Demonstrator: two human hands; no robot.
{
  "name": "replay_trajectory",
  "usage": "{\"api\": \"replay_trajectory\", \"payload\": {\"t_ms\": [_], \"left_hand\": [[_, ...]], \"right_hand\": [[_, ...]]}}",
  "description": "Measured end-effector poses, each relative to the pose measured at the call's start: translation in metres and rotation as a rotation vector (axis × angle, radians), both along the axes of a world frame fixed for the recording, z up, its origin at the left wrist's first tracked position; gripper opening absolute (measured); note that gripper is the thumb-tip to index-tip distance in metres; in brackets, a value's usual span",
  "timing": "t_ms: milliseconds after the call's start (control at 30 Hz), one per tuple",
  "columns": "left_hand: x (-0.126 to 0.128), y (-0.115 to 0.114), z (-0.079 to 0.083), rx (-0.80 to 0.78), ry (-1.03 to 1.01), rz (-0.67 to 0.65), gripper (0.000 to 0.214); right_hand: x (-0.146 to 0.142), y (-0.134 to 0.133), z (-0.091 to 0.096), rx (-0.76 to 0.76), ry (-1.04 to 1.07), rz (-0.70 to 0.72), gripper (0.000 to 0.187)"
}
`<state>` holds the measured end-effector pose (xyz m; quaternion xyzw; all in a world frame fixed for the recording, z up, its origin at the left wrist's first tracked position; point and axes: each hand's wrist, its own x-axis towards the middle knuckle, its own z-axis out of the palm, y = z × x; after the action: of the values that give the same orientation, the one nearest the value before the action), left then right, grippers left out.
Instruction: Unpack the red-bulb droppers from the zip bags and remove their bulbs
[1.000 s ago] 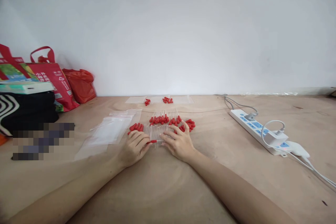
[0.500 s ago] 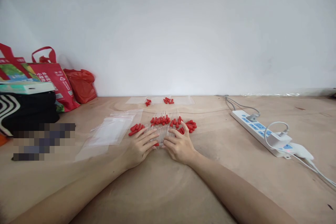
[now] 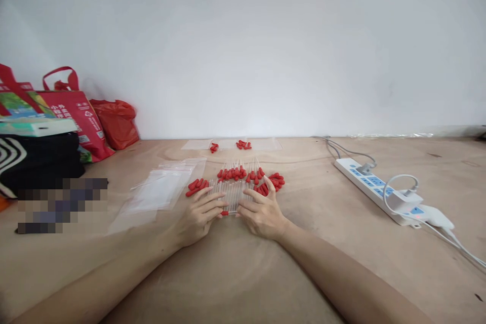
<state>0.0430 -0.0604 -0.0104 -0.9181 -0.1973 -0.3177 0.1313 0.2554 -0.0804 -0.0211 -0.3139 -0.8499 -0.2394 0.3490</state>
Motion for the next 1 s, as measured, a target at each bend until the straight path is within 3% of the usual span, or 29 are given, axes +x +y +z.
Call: {"api": "replay_trajectory", "payload": {"t_ms": [667, 867, 1000], "left_hand": [[0.001, -0.002, 0.002, -0.051, -0.027, -0.03, 0.021], [-0.008, -0.001, 0.006, -0.015, -0.08, 0.033, 0.023], [-0.022, 0.01, 0.006, -0.029, -0.23, 0.175, 0.017]], "right_hand": [[0.001, 0.0, 0.0, 0.024, 0.06, 0.038, 0.014], [0.006, 0.002, 0.001, 0.024, 0.107, 0.05, 0.013], [0.009, 0.004, 0.002, 0.0, 0.211, -0.061, 0.014]]}}
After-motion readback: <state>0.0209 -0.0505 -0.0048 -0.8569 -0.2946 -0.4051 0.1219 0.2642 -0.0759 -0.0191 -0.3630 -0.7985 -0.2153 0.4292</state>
